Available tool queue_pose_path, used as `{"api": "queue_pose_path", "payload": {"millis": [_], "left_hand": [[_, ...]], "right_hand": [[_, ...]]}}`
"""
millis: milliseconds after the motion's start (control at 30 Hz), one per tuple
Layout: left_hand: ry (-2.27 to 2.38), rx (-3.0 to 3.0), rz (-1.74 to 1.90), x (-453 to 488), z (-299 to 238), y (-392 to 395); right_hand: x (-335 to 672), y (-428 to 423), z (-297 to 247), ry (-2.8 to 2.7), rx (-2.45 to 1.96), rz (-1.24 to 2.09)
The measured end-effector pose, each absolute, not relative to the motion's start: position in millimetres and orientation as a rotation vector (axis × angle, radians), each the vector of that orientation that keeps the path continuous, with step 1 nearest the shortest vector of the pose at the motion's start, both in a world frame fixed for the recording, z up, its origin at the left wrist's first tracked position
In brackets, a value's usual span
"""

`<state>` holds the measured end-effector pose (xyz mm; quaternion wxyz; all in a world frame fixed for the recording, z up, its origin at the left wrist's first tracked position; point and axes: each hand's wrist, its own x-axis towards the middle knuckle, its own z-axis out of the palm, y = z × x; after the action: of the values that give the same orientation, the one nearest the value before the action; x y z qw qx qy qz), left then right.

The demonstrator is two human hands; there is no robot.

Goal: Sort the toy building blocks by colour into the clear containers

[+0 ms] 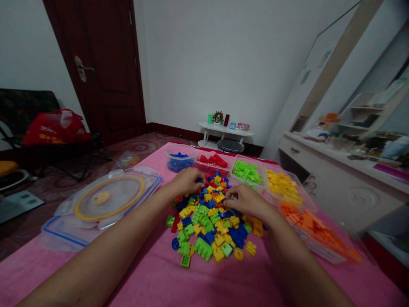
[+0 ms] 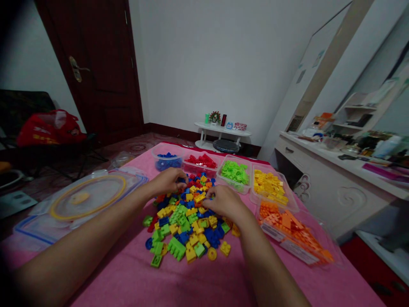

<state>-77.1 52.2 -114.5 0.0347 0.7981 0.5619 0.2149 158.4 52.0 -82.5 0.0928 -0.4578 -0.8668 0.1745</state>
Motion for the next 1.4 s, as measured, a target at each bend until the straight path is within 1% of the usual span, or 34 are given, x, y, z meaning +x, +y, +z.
{"api": "queue_pose_path", "payload": {"millis": [133, 267, 333, 433, 533, 600, 667, 900, 967, 1067, 1167, 1233, 1333, 1400], "left_hand": [[1.649, 2.255, 1.015, -74.4, -100.2, 52.3], [1.383, 2.087, 1.384, -54.6, -83.3, 40.7], [1.273, 2.118, 1.484, -42.0, -74.8, 31.0], [1.157, 2.354, 1.394, -25.4, -67.8, 18.5], [1.094, 2.581, 1.159, -14.7, -71.2, 13.7], [1.136, 2.616, 1.075, -11.6, -76.4, 14.2], [1.183, 2.605, 1.07, -11.2, -80.5, 15.9], [1.204, 2.489, 1.241, -21.5, -85.3, 23.4], [1.306, 2.467, 1.248, -29.2, -90.1, 30.0], [1.629, 2.335, 1.247, -45.9, -99.3, 43.9], [1.836, 2.193, 1.138, -62.7, -106.0, 57.2], [1.936, 2.187, 1.068, -71.2, -108.2, 64.0], [2.221, 2.195, 0.994, -80.4, -107.8, 71.4], [2.418, 2.182, 0.933, -85.8, -104.8, 75.1]], "right_hand": [[156.2, 51.9, -75.1, -1.987, -1.247, 1.185], [145.1, 46.4, -77.1, -1.339, -0.901, 1.789], [139.9, 42.6, -77.5, -1.108, -0.71, 2.063], [132.8, 36.4, -76.8, -0.887, -0.516, 2.267], [125.4, 31.9, -79.1, -0.725, -0.509, 2.288], [121.4, 31.4, -82.9, -0.668, -0.581, 2.245], [119.8, 33.0, -86.4, -0.675, -0.636, 2.189], [134.7, 45.2, -80.1, -0.755, -0.649, 2.002], [143.0, 49.9, -75.0, -0.761, -0.653, 1.956], [159.8, 59.9, -68.3, -0.893, -0.702, 1.798], [181.1, 73.8, -66.8, -1.29, -0.934, 1.4], [194.7, 83.5, -71.0, -1.651, -1.167, 1.006], [207.3, 93.1, -84.7, -2.083, -1.515, 0.392], [209.6, 94.6, -95.1, -2.24, -1.696, 0.162]]}}
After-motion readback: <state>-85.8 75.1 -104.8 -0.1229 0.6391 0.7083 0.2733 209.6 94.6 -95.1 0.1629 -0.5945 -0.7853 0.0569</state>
